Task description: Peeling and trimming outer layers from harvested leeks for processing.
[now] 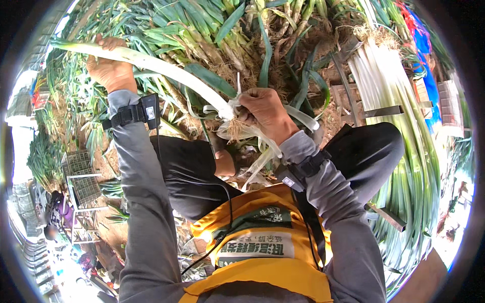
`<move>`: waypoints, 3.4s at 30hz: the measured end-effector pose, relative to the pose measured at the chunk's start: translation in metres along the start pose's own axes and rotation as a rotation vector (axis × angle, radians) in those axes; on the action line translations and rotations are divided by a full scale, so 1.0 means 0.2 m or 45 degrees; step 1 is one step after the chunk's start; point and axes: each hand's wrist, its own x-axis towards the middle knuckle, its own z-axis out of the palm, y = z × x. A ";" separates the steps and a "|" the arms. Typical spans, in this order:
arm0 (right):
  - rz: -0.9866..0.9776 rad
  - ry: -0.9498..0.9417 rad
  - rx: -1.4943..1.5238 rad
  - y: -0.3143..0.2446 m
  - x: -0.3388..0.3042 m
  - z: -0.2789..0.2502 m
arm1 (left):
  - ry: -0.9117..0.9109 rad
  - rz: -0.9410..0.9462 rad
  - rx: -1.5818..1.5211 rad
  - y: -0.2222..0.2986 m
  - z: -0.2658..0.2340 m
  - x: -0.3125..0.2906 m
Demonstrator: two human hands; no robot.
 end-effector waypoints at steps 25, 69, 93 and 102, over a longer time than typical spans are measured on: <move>-0.442 -0.327 -0.764 -0.25 -0.14 0.13 | -0.105 -0.034 0.238 -0.16 0.14 -0.06; -1.316 -0.288 -1.634 -0.20 -0.10 0.18 | 0.123 0.039 0.610 -0.30 0.09 -0.07; -1.385 -0.639 -1.730 0.02 -0.26 0.10 | 0.314 0.248 0.692 -0.21 0.03 -0.03; -1.530 0.051 -2.140 -0.21 -0.21 0.10 | 0.553 0.257 0.648 -0.13 -0.10 -0.01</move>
